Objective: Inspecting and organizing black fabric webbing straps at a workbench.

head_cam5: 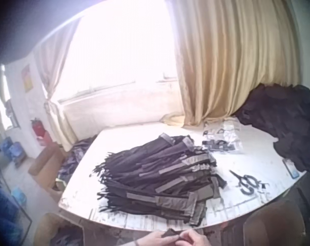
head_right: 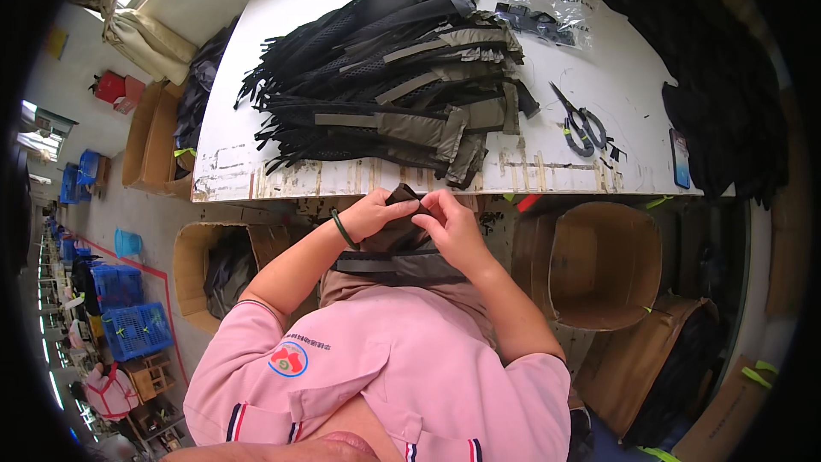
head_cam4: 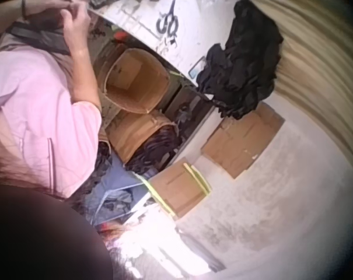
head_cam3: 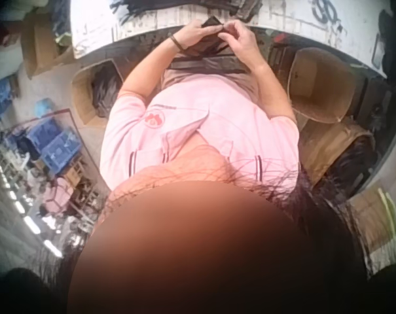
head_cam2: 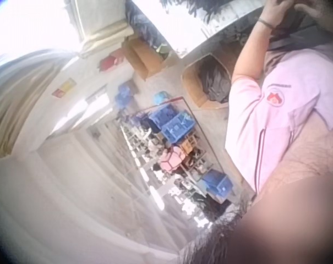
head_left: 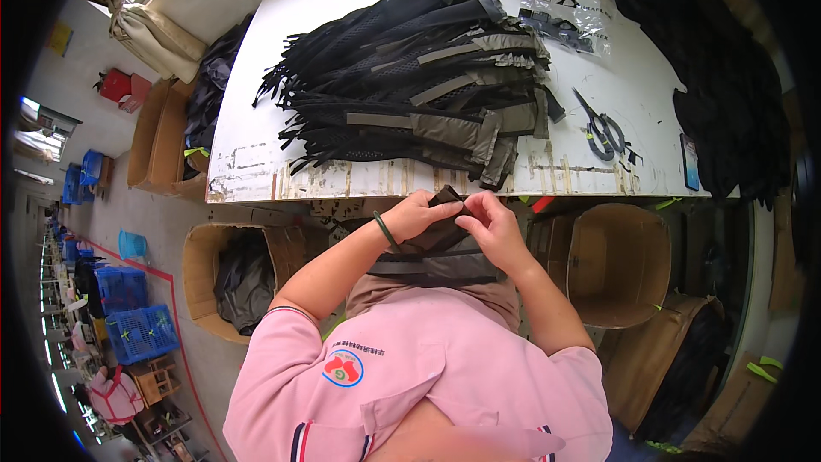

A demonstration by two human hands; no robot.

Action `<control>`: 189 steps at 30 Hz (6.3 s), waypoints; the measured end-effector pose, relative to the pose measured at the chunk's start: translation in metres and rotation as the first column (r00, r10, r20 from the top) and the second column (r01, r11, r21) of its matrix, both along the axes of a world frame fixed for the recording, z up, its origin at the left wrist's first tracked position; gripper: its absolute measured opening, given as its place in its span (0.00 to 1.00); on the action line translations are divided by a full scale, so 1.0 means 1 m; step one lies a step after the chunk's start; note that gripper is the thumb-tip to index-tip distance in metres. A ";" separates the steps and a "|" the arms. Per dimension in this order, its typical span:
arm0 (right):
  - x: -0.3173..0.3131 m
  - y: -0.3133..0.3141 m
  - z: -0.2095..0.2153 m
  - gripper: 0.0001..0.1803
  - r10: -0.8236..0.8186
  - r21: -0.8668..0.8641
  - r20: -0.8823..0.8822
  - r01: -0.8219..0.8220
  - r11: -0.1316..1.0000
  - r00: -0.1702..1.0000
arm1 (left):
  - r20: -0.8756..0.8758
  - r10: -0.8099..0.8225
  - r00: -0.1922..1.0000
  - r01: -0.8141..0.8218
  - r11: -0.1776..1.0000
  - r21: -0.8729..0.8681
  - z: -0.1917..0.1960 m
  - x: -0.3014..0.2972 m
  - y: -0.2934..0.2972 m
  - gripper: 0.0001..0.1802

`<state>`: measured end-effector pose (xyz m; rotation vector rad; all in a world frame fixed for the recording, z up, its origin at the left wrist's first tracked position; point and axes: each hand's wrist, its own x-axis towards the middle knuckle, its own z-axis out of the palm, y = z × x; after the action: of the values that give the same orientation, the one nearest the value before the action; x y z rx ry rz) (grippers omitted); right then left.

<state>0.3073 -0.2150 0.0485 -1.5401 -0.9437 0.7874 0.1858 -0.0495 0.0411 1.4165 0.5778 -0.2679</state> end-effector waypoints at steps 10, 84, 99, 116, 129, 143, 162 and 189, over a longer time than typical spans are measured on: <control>-0.004 0.014 0.005 0.10 -0.129 0.103 0.295 0.103 0.989 0.947 | 0.210 -0.179 0.961 0.139 0.972 0.192 -0.018 0.003 -0.015 0.16; 0.005 -0.004 -0.024 0.05 0.165 0.158 -0.828 -0.061 0.986 0.536 | 0.427 0.002 0.904 -0.022 0.999 0.042 0.030 0.009 -0.002 0.09; 0.022 -0.008 -0.023 0.08 -0.316 0.001 -0.284 0.330 0.944 0.905 | 0.236 0.099 0.967 -0.118 0.991 0.069 0.014 0.010 -0.013 0.13; 0.009 -0.002 -0.028 0.07 -0.187 0.018 -0.173 0.193 0.981 0.967 | 0.140 -0.005 0.990 0.043 0.961 -0.272 0.019 0.006 -0.013 0.16; 0.046 -0.005 -0.021 0.16 -0.352 0.031 0.705 0.468 0.883 0.616 | -0.154 -0.553 0.819 0.361 0.287 0.887 -0.090 -0.076 -0.060 0.48; 0.063 0.050 -0.021 0.14 -0.381 0.234 0.665 0.305 0.923 0.643 | 0.232 -0.446 0.864 -0.107 0.286 0.952 0.032 0.089 0.054 0.13; 0.051 0.044 0.013 0.10 -0.494 0.359 0.546 0.343 0.868 0.677 | 0.544 -0.259 0.798 -0.333 0.563 0.757 0.032 0.039 -0.017 0.14; 0.009 -0.010 -0.018 0.05 -0.002 0.056 -0.098 0.007 0.998 0.995 | 0.433 -0.063 0.899 0.009 0.992 0.124 0.028 0.016 -0.011 0.09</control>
<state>0.3161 -0.2246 0.0310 -1.4417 -0.8829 0.8195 0.2016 -0.0609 0.0688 1.5435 0.1982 0.0618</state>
